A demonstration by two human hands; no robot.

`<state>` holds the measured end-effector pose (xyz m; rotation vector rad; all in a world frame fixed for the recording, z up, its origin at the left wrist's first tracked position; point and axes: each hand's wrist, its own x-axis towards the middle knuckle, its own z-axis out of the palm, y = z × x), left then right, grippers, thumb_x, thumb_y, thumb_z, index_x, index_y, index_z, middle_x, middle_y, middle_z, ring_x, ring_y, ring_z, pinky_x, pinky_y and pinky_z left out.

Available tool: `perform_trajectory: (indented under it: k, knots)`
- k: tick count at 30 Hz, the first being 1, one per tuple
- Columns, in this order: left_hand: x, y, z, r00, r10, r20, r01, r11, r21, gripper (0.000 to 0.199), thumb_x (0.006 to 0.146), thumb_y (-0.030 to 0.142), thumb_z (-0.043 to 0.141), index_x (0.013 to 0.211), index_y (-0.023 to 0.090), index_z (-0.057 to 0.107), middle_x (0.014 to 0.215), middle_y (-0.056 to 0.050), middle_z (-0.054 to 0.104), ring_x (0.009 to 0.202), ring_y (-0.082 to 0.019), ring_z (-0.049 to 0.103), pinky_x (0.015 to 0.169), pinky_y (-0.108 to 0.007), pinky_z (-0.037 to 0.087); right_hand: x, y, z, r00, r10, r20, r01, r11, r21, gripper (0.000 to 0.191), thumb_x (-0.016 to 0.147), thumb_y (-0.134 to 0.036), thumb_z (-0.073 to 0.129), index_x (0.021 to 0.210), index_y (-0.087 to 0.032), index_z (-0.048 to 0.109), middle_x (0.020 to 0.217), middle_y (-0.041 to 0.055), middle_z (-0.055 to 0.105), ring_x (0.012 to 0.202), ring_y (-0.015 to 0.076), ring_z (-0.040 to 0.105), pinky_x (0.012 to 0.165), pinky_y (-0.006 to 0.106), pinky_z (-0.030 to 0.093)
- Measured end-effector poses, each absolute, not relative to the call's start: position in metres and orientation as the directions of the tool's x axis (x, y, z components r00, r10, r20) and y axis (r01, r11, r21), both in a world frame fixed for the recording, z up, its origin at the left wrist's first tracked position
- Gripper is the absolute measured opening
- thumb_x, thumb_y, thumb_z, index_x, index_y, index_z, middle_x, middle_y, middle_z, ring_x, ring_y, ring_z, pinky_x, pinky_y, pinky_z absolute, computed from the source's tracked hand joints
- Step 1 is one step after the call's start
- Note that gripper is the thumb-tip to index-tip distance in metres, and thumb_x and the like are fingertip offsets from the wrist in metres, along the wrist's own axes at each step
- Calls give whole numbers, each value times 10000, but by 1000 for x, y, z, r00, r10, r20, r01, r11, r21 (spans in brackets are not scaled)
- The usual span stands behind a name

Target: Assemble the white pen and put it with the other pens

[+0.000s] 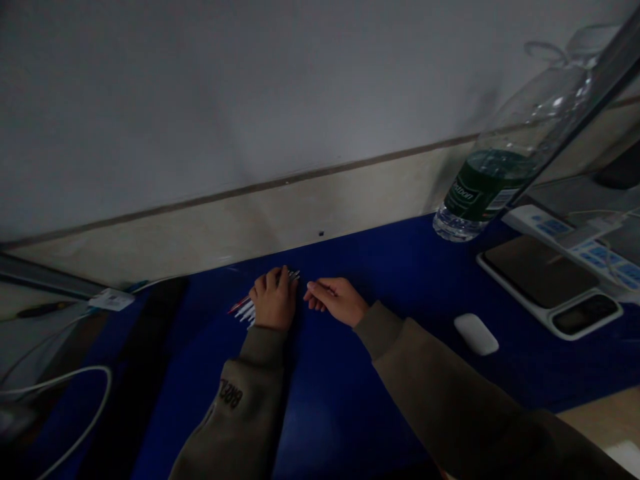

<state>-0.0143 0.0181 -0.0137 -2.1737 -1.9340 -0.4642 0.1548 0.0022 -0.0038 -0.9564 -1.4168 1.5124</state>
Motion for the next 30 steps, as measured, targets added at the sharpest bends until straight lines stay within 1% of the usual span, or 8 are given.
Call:
perform_trajectory:
  k: [3, 5, 8, 13, 16, 22, 24, 30]
  knots:
    - [-6, 14, -12, 317, 903, 291, 937, -345, 49, 419, 897, 281, 476, 1306, 197, 508, 1303, -118, 525, 1137, -322, 424, 902, -465, 348, 154, 2, -3, -363, 931, 26, -80, -3, -997, 432, 885, -535, 478, 804, -144, 642, 679, 39, 616, 593, 118, 539, 578, 268, 431]
    - [-1, 11, -11, 445, 856, 263, 878, -474, 58, 435, 876, 226, 498, 1310, 202, 502, 1313, -93, 528, 1150, -303, 425, 925, -442, 348, 154, 2, -3, -349, 936, 49, -78, 23, -997, 442, 884, -539, 474, 720, -154, 616, 643, 28, 599, 564, 112, 519, 558, 264, 424]
    - [3, 8, -9, 532, 808, 255, 818, -568, 93, 412, 889, 229, 486, 1298, 191, 505, 1307, -79, 542, 1160, -282, 432, 936, -426, 354, 155, 2, -2, -308, 948, 84, -73, 64, -995, 462, 886, -539, 465, 632, -168, 571, 586, 14, 570, 519, 107, 491, 522, 259, 401]
    - [3, 7, -4, 539, 795, 278, 806, -583, 104, 390, 905, 275, 482, 1290, 220, 506, 1296, -81, 551, 1153, -260, 463, 928, -422, 352, 156, 2, 0, -209, 975, 82, -76, 68, -995, 427, 884, -516, 485, 658, -170, 594, 575, 10, 571, 516, 109, 489, 516, 258, 389]
    - [0, 7, 0, 518, 806, 287, 823, -561, 91, 413, 915, 355, 468, 1311, 240, 488, 1295, -83, 546, 1147, -263, 477, 937, -442, 330, 157, 2, 0, -158, 983, 90, -74, 79, -994, 414, 888, -494, 491, 652, -170, 596, 564, 6, 565, 520, 108, 489, 523, 254, 384]
    - [-14, 11, 6, 452, 844, 288, 874, -484, 46, 607, 840, 580, 484, 1329, 220, 486, 1294, -124, 523, 1149, -326, 454, 946, -497, 296, 157, 2, 1, -115, 992, 58, -55, 52, -997, 414, 889, -485, 490, 645, -167, 595, 555, 4, 572, 512, 106, 489, 519, 249, 371]
    - [-18, 11, 9, 446, 851, 276, 881, -472, 35, 610, 819, 578, 499, 1317, 225, 500, 1312, -122, 502, 1161, -340, 434, 936, -504, 301, 157, 2, 0, -103, 994, 49, -55, 43, -998, 415, 887, -488, 489, 645, -167, 595, 558, 4, 572, 512, 106, 486, 515, 247, 363]
    - [-22, 9, 13, 473, 854, 218, 874, -487, 9, 603, 782, 466, 530, 1332, 225, 478, 1322, -119, 465, 1160, -341, 407, 897, -485, 341, 156, 3, -2, -93, 994, 55, -57, 50, -997, 406, 885, -479, 496, 644, -168, 597, 559, 3, 567, 522, 109, 486, 522, 247, 360]
